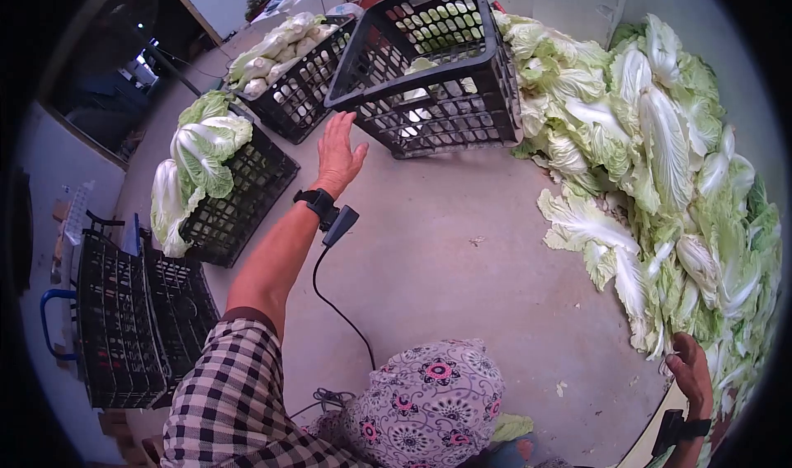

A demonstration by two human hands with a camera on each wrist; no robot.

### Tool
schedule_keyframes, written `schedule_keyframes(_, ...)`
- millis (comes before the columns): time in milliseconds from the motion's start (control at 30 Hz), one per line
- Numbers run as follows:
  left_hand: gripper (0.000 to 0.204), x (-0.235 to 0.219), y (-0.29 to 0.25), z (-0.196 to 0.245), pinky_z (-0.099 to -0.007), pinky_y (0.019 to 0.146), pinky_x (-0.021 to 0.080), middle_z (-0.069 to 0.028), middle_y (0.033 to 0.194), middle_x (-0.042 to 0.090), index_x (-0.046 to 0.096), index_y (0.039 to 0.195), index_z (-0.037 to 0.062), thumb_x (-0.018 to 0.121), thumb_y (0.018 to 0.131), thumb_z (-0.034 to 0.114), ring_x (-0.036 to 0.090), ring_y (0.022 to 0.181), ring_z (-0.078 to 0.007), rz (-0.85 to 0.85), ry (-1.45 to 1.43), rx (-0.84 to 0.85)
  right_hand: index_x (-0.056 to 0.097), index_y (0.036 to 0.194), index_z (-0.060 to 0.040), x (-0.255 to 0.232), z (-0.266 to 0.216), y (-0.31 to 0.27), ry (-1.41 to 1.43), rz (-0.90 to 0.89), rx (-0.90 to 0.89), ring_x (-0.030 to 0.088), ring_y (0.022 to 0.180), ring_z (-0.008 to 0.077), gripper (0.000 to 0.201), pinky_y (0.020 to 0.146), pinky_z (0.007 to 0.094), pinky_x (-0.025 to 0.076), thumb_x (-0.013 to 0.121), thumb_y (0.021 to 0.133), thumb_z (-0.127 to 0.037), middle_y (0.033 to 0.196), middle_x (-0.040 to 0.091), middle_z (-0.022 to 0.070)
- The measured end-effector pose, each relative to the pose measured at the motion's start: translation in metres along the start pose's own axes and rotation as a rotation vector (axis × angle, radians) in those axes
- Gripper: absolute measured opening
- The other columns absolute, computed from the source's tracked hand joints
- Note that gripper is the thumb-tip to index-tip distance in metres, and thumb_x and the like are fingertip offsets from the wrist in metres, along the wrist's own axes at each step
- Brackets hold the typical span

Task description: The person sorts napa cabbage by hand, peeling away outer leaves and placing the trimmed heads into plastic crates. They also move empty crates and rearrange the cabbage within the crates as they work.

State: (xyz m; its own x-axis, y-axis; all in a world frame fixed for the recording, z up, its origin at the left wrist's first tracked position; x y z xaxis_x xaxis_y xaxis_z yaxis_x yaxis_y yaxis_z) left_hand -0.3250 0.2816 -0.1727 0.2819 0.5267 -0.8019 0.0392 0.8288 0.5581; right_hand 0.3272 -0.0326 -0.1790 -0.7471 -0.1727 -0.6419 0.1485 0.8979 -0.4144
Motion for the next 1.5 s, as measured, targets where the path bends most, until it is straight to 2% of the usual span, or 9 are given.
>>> schedule_keyframes(267,0.043,-0.145,-0.117,-0.27,-0.044,0.091,0.038,-0.0091,0.114,0.057,0.053,0.115,0.0087,0.064,0.075,0.02,0.05,0.112,-0.0281,0.088,0.376,-0.65,0.044,0.121,0.0092,0.01,0.021,-0.021,-0.262,-0.044,0.049,0.052,0.103,0.0284,0.08,0.09,0.0394,0.041,0.062,0.069,-0.049,0.111,0.054,0.0202)
schedule_keyframes(467,0.045,-0.223,-0.173,-0.353,-0.0454,0.091,0.04,-0.0114,0.115,0.056,0.052,0.116,0.0074,0.064,0.074,0.019,0.049,0.112,-0.031,0.211,0.541,-0.766,0.05,0.113,0.0055,0.024,0.062,-0.04,-0.344,-0.047,0.053,0.055,0.088,0.025,0.054,0.08,0.0354,0.045,0.059,0.066,-0.017,0.098,0.057,0.0159)
schedule_keyframes(533,0.045,-0.225,-0.185,-0.381,-0.0479,0.091,0.039,-0.0105,0.115,0.054,0.05,0.116,0.0084,0.064,0.074,0.019,0.047,0.113,-0.0299,0.04,0.509,-0.861,0.051,0.112,0.0057,0.025,0.072,-0.045,-0.327,0.022,0.022,0.056,0.085,0.0247,0.051,0.077,0.0358,0.046,0.059,0.066,-0.014,0.097,0.058,0.0157)
schedule_keyframes(767,0.042,-0.213,-0.171,-0.389,-0.0591,0.088,0.034,-0.0088,0.116,0.051,0.046,0.112,0.011,0.064,0.076,0.019,0.047,0.114,-0.027,-0.261,0.797,-0.746,0.054,0.102,0.008,0.042,0.031,-0.051,-0.441,0.037,0.059,0.058,0.078,0.0271,0.046,0.072,0.037,0.048,0.055,0.066,-0.021,0.086,0.059,0.0164)
schedule_keyframes(900,0.037,-0.212,-0.164,-0.402,-0.0617,0.091,0.03,-0.0133,0.108,0.059,0.047,0.113,0.0102,0.058,0.077,0.012,0.058,0.103,-0.0296,-0.351,0.787,-0.816,0.048,0.116,0.0053,0.044,0.048,-0.05,-0.348,-0.02,0.106,0.056,0.09,0.027,0.055,0.08,0.0369,0.046,0.06,0.068,-0.019,0.103,0.057,0.0177)
schedule_keyframes(1067,0.034,-0.216,-0.155,-0.393,-0.0563,0.085,0.039,-0.0167,0.102,0.064,0.052,0.105,0.0075,0.064,0.074,0.016,0.06,0.1,-0.0337,-0.405,0.724,-0.773,0.047,0.117,0.0057,0.043,0.05,-0.077,-0.253,0.022,0.049,0.054,0.093,0.0252,0.053,0.083,0.0373,0.044,0.056,0.068,-0.014,0.102,0.055,0.0154)
schedule_keyframes(1200,0.024,-0.19,-0.143,-0.348,-0.0498,0.075,0.048,-0.023,0.09,0.064,0.053,0.095,0.0028,0.061,0.074,0.013,0.061,0.087,-0.0406,-0.418,0.647,-0.465,0.047,0.116,0.0047,0.035,0.063,-0.097,-0.295,0.093,0.058,0.054,0.091,0.0274,0.056,0.079,0.0395,0.045,0.056,0.068,-0.023,0.105,0.055,0.0192)
schedule_keyframes(1367,0.022,-0.171,-0.131,-0.254,-0.048,0.075,0.048,-0.0247,0.086,0.063,0.054,0.092,0.0012,0.058,0.072,0.01,0.062,0.084,-0.0405,-0.463,0.565,-0.39,0.045,0.118,0.0048,0.03,0.045,-0.104,-0.295,0.081,-0.03,0.053,0.091,0.0286,0.078,0.079,0.0406,0.044,0.054,0.074,-0.059,0.105,0.055,0.0206)
schedule_keyframes(1500,0.024,-0.172,-0.149,-0.19,-0.0481,0.074,0.048,-0.024,0.086,0.064,0.054,0.092,0.0003,0.059,0.07,0.011,0.062,0.084,-0.0403,-0.484,0.509,-0.384,0.044,0.122,0.0043,0.035,0.038,-0.108,-0.196,0.071,-0.034,0.054,0.095,0.0283,0.079,0.082,0.0403,0.044,0.057,0.073,-0.057,0.106,0.054,0.0178)
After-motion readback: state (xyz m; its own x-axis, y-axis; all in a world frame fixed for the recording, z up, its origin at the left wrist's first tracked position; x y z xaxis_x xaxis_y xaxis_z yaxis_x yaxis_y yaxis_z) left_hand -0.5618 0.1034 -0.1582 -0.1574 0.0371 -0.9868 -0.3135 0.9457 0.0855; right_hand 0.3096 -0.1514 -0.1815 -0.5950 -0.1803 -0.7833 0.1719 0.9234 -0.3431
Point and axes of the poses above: each hand's wrist, its own y-axis towards the middle knuckle, its own x-axis out of the palm, z = x × y, the point moved 8 cm from there along y, towards the middle knuckle
